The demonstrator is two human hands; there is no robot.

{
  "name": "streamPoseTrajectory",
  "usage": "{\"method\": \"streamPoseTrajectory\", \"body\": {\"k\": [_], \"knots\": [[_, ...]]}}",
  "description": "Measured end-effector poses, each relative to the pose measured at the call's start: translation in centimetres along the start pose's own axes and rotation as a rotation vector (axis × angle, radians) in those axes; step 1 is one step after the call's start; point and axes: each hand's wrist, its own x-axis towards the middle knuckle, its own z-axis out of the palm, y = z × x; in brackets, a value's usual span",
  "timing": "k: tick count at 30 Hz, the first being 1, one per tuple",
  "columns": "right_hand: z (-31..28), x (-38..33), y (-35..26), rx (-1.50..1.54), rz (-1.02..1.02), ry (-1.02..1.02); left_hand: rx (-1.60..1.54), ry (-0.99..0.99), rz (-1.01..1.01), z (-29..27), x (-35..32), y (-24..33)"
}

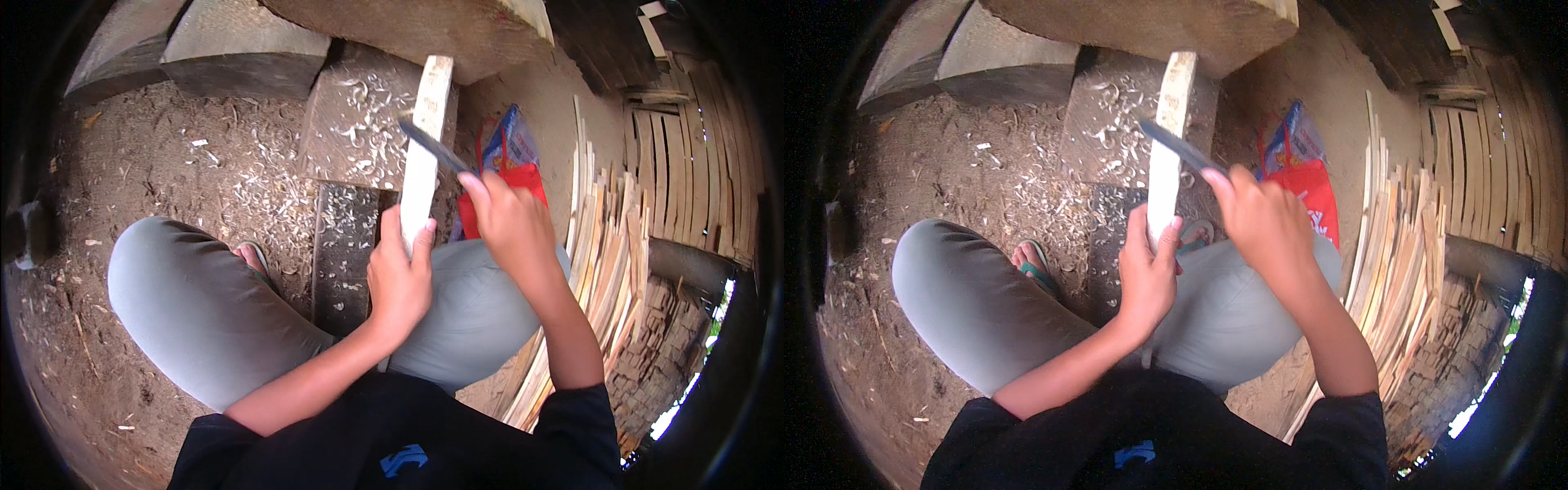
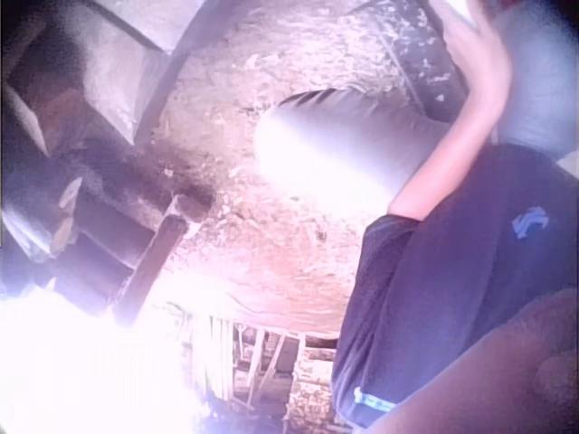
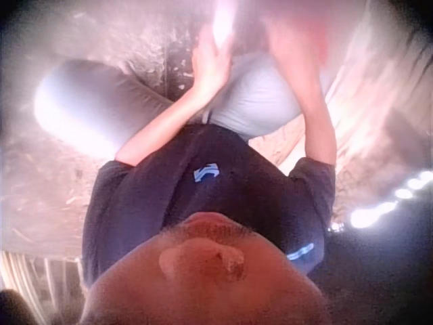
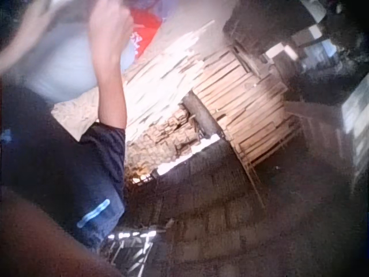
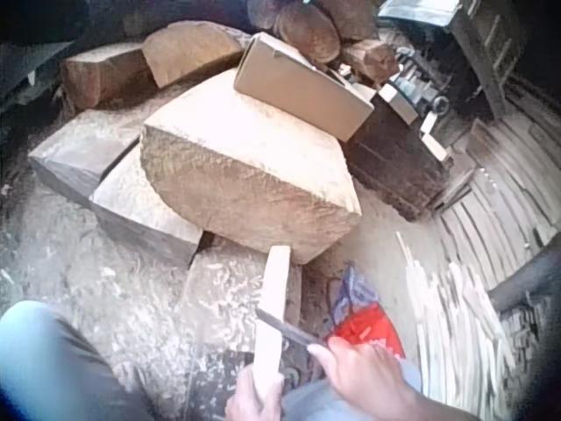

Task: The person sits on the ground and uses a knife to shave a long piece of wood, removing thin strips of wood. The person holds the wood with the left hand and shaves with the right hand, then inspects the finished piece.

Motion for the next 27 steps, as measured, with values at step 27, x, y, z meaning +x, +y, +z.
{"method": "streamPoseTrajectory", "body": {"k": [27], "knots": [[1.5,-0.3,0.3,0.202,0.043,-0.072,-0.185,-0.006,-0.037,0.0,0.3,0.3]]}}
